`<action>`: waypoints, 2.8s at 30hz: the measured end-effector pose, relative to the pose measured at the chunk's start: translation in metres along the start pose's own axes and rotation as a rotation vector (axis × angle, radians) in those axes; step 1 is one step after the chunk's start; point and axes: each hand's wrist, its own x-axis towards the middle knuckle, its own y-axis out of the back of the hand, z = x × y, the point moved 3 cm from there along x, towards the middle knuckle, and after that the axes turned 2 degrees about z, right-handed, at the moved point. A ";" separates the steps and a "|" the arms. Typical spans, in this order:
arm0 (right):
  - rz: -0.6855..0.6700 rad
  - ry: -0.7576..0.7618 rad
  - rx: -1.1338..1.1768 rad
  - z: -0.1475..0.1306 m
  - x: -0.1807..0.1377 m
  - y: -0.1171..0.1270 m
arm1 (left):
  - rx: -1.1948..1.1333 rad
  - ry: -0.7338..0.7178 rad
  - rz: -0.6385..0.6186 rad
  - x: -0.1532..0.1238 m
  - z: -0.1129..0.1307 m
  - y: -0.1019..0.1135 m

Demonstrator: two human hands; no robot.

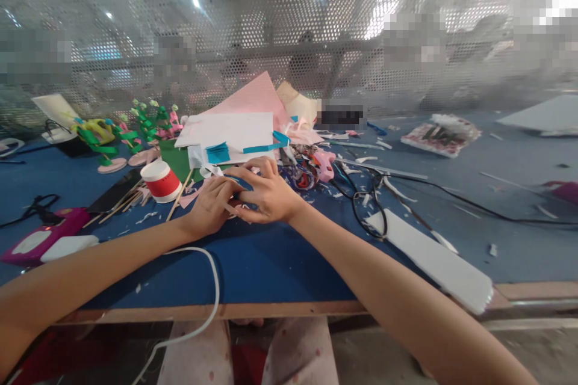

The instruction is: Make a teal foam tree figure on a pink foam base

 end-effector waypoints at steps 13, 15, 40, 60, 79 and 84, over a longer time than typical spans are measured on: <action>0.106 -0.031 0.101 -0.004 0.004 0.005 | -0.045 0.001 0.033 -0.002 -0.004 -0.003; 0.100 -0.091 0.156 -0.002 0.004 0.005 | -0.065 0.053 0.095 -0.002 -0.005 -0.001; 0.091 -0.572 0.361 -0.001 -0.001 -0.014 | -0.098 0.110 0.028 -0.005 -0.019 -0.016; 0.055 -0.100 0.133 -0.014 0.004 0.005 | -0.639 0.114 -0.071 0.000 -0.010 -0.009; 0.085 -0.052 0.061 -0.012 -0.001 0.002 | -0.553 0.033 -0.222 -0.006 -0.003 -0.015; 0.050 -0.034 0.071 -0.014 0.000 0.001 | -0.506 -0.016 -0.241 -0.009 -0.003 -0.020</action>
